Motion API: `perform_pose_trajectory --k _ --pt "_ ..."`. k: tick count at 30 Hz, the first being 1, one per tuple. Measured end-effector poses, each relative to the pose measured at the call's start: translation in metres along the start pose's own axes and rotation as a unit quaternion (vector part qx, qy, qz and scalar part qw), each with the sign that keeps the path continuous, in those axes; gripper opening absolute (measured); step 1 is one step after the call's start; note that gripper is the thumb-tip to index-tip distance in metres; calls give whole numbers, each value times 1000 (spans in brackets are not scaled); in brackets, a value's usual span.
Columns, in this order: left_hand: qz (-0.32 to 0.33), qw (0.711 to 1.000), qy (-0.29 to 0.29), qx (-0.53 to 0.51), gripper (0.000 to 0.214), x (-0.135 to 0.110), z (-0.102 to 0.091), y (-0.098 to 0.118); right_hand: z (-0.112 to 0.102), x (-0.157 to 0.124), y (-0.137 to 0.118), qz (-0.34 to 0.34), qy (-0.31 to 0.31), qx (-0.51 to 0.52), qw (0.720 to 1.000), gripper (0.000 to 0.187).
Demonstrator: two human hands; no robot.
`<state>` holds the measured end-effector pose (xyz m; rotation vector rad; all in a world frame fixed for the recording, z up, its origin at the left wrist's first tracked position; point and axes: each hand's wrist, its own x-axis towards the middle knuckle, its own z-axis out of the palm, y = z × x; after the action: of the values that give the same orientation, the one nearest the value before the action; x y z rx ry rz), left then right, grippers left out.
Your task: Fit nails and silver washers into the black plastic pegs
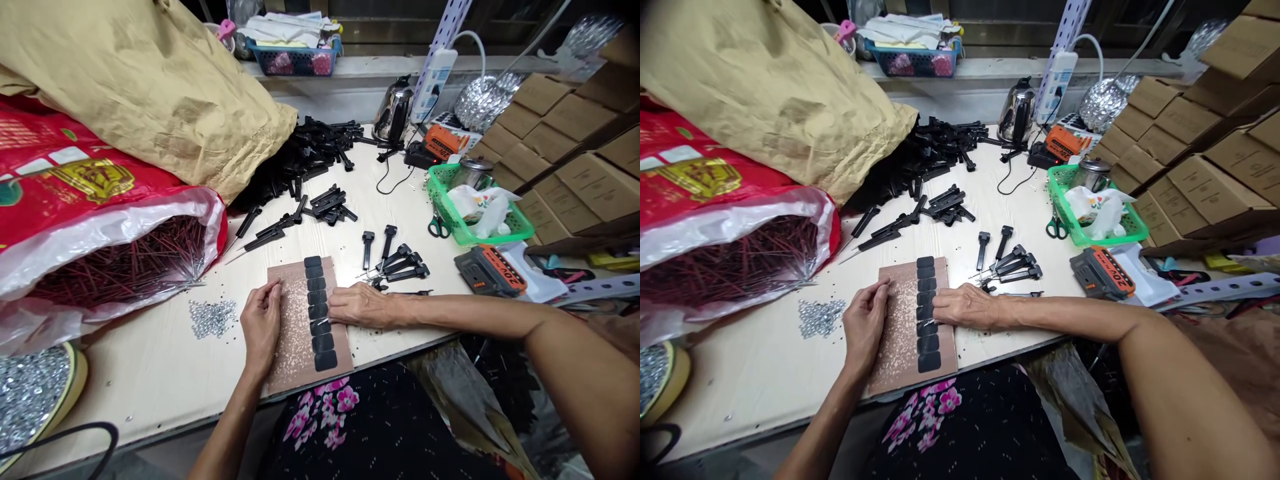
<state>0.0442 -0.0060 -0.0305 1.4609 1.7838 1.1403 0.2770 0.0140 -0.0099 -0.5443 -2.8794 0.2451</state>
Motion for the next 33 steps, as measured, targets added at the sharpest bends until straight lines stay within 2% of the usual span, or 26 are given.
perform_pose_trajectory --k 4,7,10,12,15,17,20,22,24,26,30,33 --pt "-9 1000 -3 -12 30 -2 -3 -2 -27 -19 20 108 1 -50 993 27" --pt "-12 1000 -9 -21 30 -2 -4 -4 -50 -28 38 134 -12 -80 988 25" --pt "-12 999 -9 -34 29 -3 -3 -5 -60 -2 49 132 17 -89 987 22" --pt "-5 999 -8 -37 28 -5 -2 -3 -54 40 52 122 45 -82 988 27" --pt "14 999 -9 -29 27 -10 -10 0 -25 119 57 89 55 -73 992 30" --pt "24 1000 15 -11 27 -12 -27 -1 -1 165 63 83 35 -85 992 26" --pt "36 992 110 57 28 -13 -67 -15 28 208 72 64 9 -116 991 22" --pt "30 980 162 115 29 -12 -98 -32 39 219 77 44 5 -139 989 22" --pt "21 970 173 172 32 -11 -123 -52 46 222 80 27 4 -154 988 23" --pt "19 961 170 216 35 -8 -138 -69 50 221 81 20 3 -159 987 23" --pt "27 955 142 260 38 4 -142 -89 50 212 79 11 26 -152 988 24" --pt "19 953 112 280 37 14 -138 -92 39 201 74 9 86 -114 990 25"
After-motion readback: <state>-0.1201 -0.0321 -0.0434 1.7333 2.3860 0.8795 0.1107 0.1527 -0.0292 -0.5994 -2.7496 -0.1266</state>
